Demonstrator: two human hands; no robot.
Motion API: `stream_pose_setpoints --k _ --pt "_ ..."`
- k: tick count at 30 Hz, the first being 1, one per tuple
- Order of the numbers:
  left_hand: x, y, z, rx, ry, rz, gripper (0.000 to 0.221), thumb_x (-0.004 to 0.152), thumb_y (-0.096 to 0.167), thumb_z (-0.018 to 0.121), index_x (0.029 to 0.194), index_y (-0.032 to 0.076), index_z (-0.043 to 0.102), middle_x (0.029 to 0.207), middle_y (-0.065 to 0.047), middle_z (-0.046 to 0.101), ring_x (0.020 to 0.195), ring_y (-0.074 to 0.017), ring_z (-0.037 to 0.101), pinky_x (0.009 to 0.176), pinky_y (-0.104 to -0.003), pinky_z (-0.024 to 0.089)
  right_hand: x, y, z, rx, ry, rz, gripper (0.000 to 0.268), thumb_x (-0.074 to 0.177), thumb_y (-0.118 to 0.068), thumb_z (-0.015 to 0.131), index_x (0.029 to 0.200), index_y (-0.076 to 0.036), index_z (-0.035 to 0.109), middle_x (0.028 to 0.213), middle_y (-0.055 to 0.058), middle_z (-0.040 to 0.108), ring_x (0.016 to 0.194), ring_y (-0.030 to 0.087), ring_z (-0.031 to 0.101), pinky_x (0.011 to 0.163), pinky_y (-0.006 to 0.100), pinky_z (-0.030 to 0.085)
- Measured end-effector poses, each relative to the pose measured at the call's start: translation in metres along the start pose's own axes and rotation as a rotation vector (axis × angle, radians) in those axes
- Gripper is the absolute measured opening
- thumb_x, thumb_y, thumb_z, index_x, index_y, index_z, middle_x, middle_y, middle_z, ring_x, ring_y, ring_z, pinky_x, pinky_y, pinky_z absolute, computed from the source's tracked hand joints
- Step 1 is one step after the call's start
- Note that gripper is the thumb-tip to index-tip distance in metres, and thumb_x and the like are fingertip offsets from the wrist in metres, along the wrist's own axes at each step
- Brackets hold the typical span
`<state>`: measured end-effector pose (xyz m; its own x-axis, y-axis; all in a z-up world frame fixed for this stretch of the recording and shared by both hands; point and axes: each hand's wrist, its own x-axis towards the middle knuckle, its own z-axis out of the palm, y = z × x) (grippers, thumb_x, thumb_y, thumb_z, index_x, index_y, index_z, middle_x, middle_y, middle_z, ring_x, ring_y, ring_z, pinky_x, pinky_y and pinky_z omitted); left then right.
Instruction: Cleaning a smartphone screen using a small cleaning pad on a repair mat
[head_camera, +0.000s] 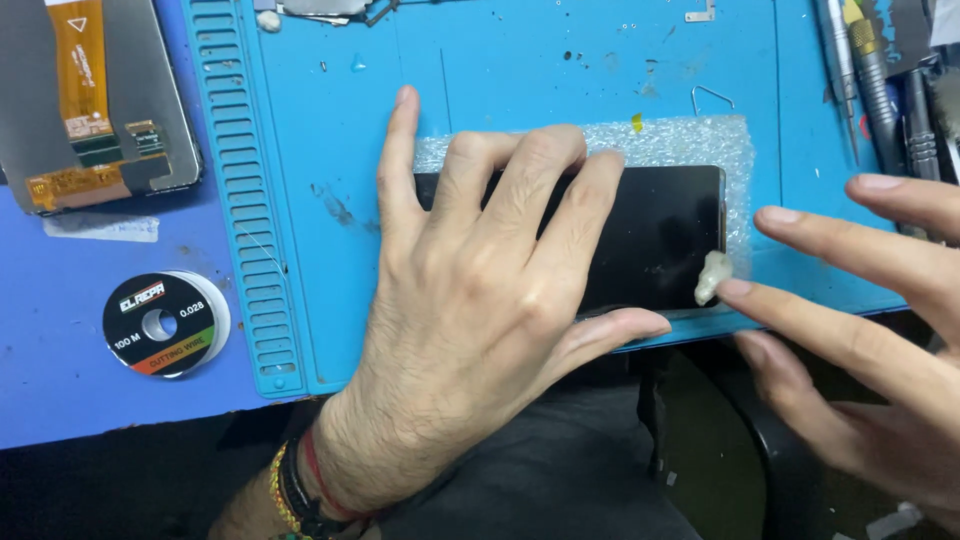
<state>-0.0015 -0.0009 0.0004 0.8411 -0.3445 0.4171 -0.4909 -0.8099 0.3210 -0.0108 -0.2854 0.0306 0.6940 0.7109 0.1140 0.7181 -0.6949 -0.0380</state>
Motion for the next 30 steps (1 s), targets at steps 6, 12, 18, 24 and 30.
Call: stream_pose_setpoints --k 6,12,18,24,30 --pt "0.007 -0.001 -0.007 0.142 -0.052 0.039 0.11 0.062 0.088 0.096 0.129 0.007 0.065 0.126 -0.004 0.059 0.112 -0.0264 0.056 0.116 -0.065 0.039 -0.004 0.004 -0.006 -0.035 -0.062 0.035 0.044 0.092 -0.021 0.071 0.136 -0.016 0.071 0.156 0.023 0.063 0.151 0.058 0.055 0.131 0.068 0.046" --pt "0.015 -0.011 -0.005 0.05 0.01 0.087 0.1 0.067 0.086 0.099 0.117 0.006 0.067 0.116 -0.008 0.059 0.102 -0.0315 0.053 0.107 -0.052 0.044 -0.005 0.01 -0.005 0.006 -0.033 0.02 0.043 0.094 -0.019 0.067 0.137 -0.012 0.069 0.158 0.027 0.06 0.154 0.059 0.049 0.132 0.069 0.044" --pt "0.009 -0.011 -0.004 0.036 -0.002 0.077 0.106 0.063 0.087 0.098 0.124 0.007 0.066 0.123 -0.007 0.059 0.109 -0.0304 0.054 0.107 -0.057 0.044 0.021 0.002 0.001 -0.013 0.06 -0.12 0.031 0.098 -0.017 0.072 0.128 -0.013 0.077 0.144 0.022 0.069 0.135 0.057 0.061 0.117 0.065 0.054" --pt "-0.002 -0.018 -0.003 -0.024 -0.034 0.09 0.094 0.082 0.074 0.095 0.138 0.005 0.064 0.134 -0.009 0.06 0.122 -0.031 0.058 0.116 -0.07 0.036 0.031 0.01 0.008 -0.017 0.036 -0.204 0.036 0.099 -0.018 0.071 0.134 -0.013 0.076 0.15 0.025 0.066 0.141 0.056 0.053 0.116 0.067 0.055" --pt "-0.004 -0.02 -0.003 -0.032 -0.042 0.096 0.091 0.083 0.069 0.101 0.136 0.005 0.065 0.134 -0.008 0.058 0.12 -0.0309 0.056 0.116 -0.072 0.034 0.046 0.014 0.018 -0.008 0.023 -0.277 0.056 0.103 -0.043 0.056 0.146 -0.012 0.074 0.165 0.039 0.045 0.155 0.06 0.031 0.122 0.079 0.046"
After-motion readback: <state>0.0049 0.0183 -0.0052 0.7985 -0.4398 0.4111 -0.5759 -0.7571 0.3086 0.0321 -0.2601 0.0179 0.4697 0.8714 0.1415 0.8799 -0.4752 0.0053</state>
